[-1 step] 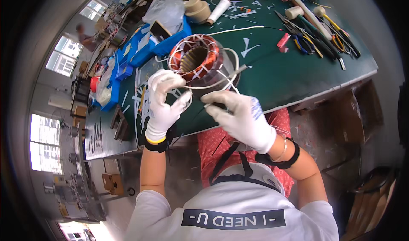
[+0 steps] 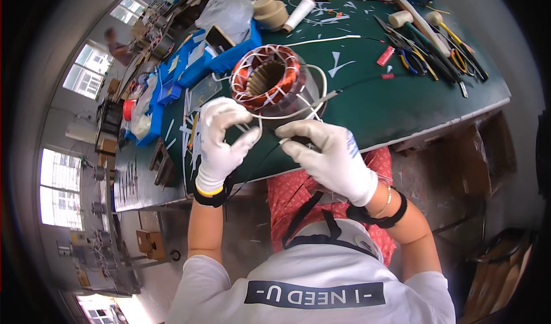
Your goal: Tying and securing wires on a motor stator with cord.
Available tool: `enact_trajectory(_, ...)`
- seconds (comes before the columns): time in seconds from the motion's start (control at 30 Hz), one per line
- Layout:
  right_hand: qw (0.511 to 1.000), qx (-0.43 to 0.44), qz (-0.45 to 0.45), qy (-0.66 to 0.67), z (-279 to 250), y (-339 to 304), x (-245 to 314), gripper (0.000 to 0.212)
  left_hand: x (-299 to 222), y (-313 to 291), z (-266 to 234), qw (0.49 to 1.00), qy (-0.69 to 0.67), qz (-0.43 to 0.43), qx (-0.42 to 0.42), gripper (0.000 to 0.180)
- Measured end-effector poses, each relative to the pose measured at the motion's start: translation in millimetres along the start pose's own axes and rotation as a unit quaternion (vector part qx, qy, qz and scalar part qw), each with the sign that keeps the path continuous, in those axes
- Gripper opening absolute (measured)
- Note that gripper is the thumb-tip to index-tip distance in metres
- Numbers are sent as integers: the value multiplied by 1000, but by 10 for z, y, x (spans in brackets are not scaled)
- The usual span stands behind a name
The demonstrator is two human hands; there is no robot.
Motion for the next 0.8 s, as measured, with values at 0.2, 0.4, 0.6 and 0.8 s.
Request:
enact_trajectory(0.2,945,143,176,235,150,93,125,24,-120,-221,43,956,-285,-52,44,49)
enact_trajectory(0.4,924,195,190,269,107,135,38,24,100,-223,143,919,-384,-87,3,32)
enact_trajectory(0.6,978,174,70,-95,-870,209,-142,19,346,-312,100,878,-442,-183,-19,31)
enact_trajectory(0.8,973,130,-175,-78,-918,915,-234,35,499,-446,197,875,-404,-265,-14,34)
Point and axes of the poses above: each hand's wrist, its own y-axis towards the middle knuckle, its own z-axis out of the palm, x = y × z, the point moved 4 cm from there along y, towards the middle knuckle
